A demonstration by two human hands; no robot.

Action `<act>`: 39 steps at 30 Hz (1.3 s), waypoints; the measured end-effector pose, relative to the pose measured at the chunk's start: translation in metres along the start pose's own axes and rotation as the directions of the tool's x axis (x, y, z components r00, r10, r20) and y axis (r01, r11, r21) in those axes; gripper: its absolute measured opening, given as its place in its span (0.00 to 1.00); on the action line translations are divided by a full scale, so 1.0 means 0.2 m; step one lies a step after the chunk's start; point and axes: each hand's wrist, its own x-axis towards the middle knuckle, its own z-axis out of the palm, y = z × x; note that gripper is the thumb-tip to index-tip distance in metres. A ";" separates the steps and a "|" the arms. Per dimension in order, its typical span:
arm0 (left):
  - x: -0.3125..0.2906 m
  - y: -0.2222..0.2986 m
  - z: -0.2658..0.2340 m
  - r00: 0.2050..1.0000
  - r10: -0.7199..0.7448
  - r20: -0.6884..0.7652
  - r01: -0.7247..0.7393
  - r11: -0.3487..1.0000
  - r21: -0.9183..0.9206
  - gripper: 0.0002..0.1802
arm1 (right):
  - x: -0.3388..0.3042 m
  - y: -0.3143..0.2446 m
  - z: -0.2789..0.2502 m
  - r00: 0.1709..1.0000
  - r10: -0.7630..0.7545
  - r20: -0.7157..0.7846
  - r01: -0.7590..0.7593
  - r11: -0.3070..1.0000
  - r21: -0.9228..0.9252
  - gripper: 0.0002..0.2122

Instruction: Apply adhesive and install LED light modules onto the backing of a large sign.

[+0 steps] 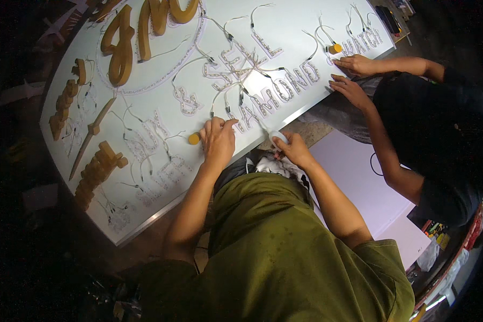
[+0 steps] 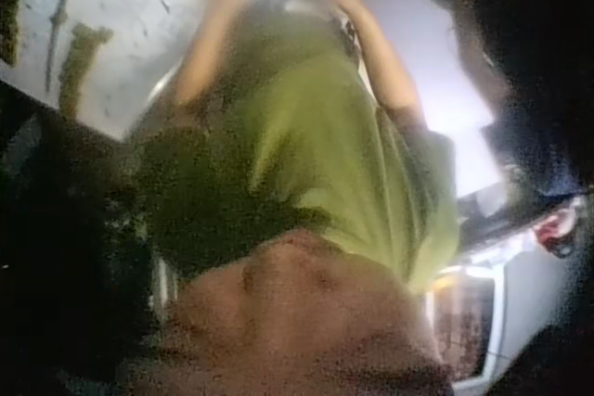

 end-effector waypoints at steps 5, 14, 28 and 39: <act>0.00 -0.01 0.00 1.000 0.003 -0.005 -0.003 1.000 -0.011 0.16 | 0.01 0.00 0.00 1.000 -0.011 0.004 0.011 1.000 0.026 0.18; -0.02 -0.03 0.01 1.000 -0.007 0.021 0.008 1.000 -0.008 0.16 | 0.04 0.07 0.00 0.998 -0.045 -0.032 0.045 0.999 0.010 0.18; -0.02 -0.03 0.00 0.999 -0.020 0.035 0.020 1.000 0.010 0.16 | -0.04 0.05 -0.01 0.999 -0.029 -0.037 0.031 0.996 0.078 0.16; -0.01 -0.01 -0.02 0.999 -0.008 0.032 0.008 1.000 0.003 0.16 | -0.08 0.17 -0.01 0.998 0.013 -0.065 -0.008 0.997 0.081 0.16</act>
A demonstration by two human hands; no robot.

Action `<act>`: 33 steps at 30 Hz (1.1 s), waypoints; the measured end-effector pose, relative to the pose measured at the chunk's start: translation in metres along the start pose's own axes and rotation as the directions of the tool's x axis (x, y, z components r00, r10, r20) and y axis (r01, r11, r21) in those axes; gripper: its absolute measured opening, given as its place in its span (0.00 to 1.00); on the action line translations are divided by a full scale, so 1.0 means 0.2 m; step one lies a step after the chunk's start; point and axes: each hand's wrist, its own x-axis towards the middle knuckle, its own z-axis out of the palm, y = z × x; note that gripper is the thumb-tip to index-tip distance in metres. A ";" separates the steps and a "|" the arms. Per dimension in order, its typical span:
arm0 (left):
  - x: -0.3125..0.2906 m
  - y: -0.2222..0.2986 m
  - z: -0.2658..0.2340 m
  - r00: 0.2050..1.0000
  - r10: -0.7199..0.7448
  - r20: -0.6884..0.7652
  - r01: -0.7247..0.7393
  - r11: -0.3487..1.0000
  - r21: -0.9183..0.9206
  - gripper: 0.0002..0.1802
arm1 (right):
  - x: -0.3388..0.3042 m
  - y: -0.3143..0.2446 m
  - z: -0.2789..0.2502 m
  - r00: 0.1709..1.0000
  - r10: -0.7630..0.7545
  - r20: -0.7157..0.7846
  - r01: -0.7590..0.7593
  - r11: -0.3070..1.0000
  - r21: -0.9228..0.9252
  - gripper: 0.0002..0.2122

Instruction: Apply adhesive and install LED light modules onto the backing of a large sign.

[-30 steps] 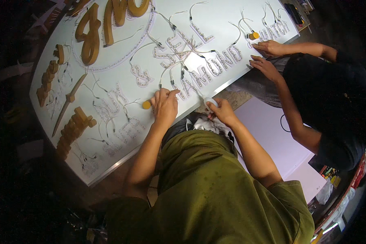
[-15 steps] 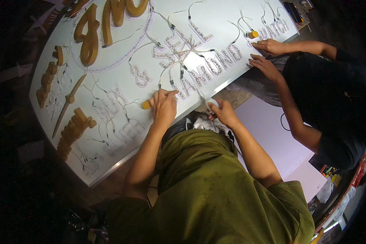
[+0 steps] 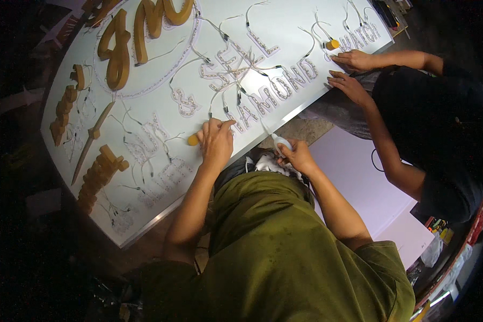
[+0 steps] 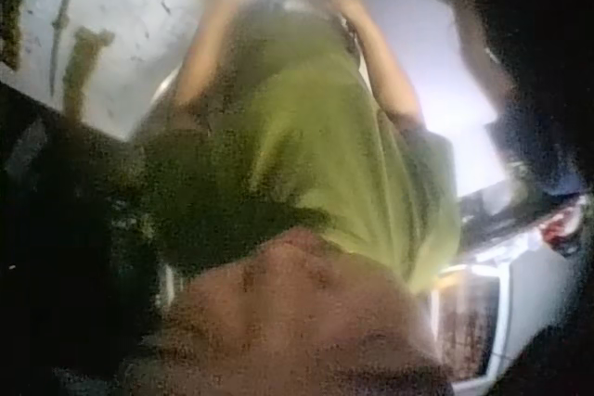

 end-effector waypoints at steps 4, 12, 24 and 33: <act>0.00 0.01 0.00 1.000 0.005 -0.003 -0.005 1.000 0.006 0.16 | 0.00 0.04 -0.01 1.000 -0.015 -0.024 0.013 0.997 -0.070 0.17; 0.01 0.01 0.00 0.999 -0.001 0.034 0.001 1.000 0.017 0.16 | 0.01 -0.10 0.04 1.000 0.011 -0.004 -0.012 0.998 -0.059 0.17; 0.00 0.01 -0.01 1.000 0.000 0.028 -0.001 0.999 0.039 0.19 | 0.00 -0.10 0.01 0.997 -0.071 0.032 0.071 0.997 0.013 0.15; 0.10 0.05 0.04 0.994 0.103 0.027 -0.105 0.988 0.113 0.22 | -0.05 -0.23 -0.22 0.983 -0.182 0.033 0.178 0.979 0.095 0.16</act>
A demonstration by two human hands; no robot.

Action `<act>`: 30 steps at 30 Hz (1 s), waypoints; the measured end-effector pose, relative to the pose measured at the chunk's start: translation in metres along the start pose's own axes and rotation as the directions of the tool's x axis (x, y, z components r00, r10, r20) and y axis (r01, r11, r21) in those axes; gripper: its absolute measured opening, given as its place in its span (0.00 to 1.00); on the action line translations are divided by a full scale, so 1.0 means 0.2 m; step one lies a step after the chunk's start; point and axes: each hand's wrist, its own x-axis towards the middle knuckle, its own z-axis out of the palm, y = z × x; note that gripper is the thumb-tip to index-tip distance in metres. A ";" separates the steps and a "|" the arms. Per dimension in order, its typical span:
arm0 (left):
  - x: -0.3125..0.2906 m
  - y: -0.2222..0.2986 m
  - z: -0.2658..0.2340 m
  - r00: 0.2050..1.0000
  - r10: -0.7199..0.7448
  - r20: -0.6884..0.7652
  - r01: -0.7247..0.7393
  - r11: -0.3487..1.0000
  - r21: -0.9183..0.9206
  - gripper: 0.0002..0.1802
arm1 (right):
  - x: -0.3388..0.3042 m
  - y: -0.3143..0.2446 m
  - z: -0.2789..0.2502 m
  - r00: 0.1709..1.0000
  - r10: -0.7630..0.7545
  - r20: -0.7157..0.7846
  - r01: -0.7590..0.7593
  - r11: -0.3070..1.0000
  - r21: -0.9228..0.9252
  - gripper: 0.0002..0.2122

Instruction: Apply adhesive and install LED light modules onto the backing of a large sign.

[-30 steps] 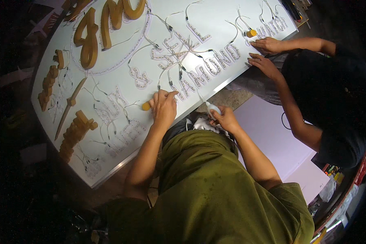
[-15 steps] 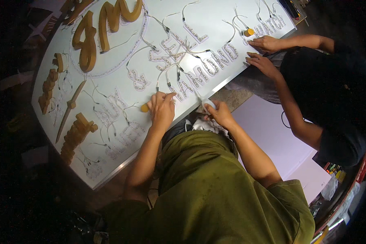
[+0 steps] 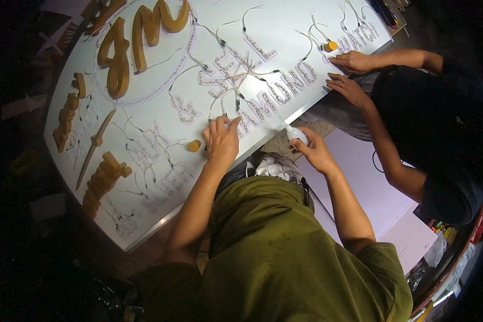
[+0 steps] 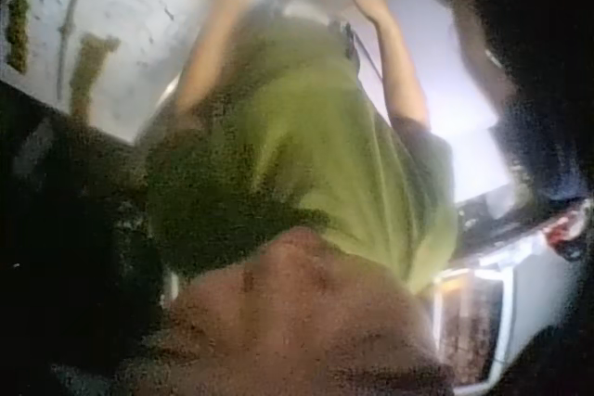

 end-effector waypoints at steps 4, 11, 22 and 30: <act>0.02 0.00 0.01 0.999 0.007 0.038 -0.009 0.999 0.034 0.22 | -0.02 -0.12 -0.02 0.996 -0.088 -0.018 0.087 0.995 -0.053 0.17; 0.04 0.01 0.01 0.997 -0.003 0.077 -0.001 0.999 0.050 0.23 | 0.02 -0.18 -0.01 0.971 -0.229 -0.070 0.182 0.897 -0.403 0.22; 0.06 0.01 0.00 0.991 -0.016 0.132 0.002 0.994 0.110 0.23 | 0.14 -0.25 -0.04 0.972 -0.233 0.036 0.196 0.712 -0.674 0.21; 0.05 -0.01 0.01 0.985 -0.011 0.172 -0.008 0.994 0.110 0.29 | 0.24 -0.22 -0.04 0.944 -0.304 0.129 0.292 0.589 -0.753 0.17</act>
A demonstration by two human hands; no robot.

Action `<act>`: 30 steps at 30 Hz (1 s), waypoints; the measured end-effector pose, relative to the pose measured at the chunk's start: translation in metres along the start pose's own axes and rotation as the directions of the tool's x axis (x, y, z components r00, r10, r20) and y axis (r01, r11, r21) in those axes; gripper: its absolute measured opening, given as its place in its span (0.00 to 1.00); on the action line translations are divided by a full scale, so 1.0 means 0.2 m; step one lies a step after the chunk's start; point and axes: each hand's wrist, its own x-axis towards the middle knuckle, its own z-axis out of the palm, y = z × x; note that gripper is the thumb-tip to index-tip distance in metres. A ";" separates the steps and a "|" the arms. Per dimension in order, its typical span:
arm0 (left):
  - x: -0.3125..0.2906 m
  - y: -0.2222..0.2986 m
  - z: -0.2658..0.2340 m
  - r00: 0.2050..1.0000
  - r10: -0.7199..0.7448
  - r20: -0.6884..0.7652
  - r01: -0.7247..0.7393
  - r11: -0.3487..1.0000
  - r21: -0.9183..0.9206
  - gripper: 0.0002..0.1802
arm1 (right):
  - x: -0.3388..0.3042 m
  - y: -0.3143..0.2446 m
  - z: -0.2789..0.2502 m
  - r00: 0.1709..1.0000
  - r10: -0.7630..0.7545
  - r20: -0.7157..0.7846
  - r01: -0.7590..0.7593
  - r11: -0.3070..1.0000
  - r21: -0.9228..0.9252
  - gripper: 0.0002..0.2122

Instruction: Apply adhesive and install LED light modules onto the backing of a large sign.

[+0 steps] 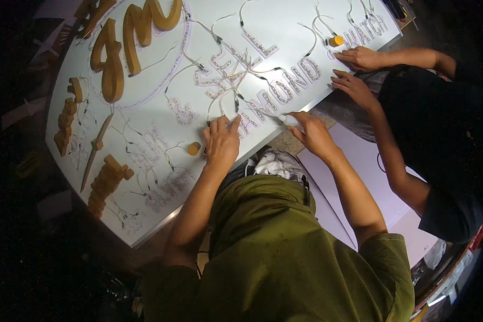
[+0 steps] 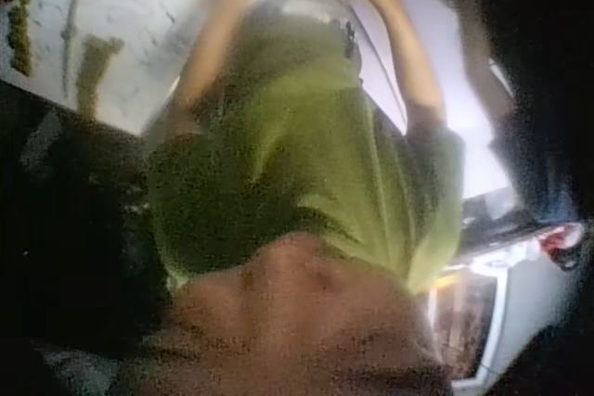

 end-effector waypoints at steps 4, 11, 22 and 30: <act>0.00 0.00 0.00 1.000 0.005 -0.002 -0.005 1.000 0.007 0.29 | 0.02 -0.01 0.01 1.000 0.004 0.018 -0.005 1.000 0.021 0.17; 0.00 0.00 0.00 1.000 0.005 -0.001 -0.005 1.000 -0.006 0.30 | 0.05 0.00 0.04 0.999 0.014 0.030 -0.015 1.000 0.018 0.17; 0.00 0.01 -0.01 1.000 0.009 -0.008 -0.010 1.000 -0.017 0.29 | 0.09 -0.03 0.02 0.995 0.051 0.089 -0.054 0.998 0.029 0.16; 0.00 0.01 -0.02 1.000 0.001 -0.009 -0.001 1.000 -0.026 0.28 | 0.11 -0.03 0.01 0.996 0.018 0.092 -0.020 1.000 0.016 0.15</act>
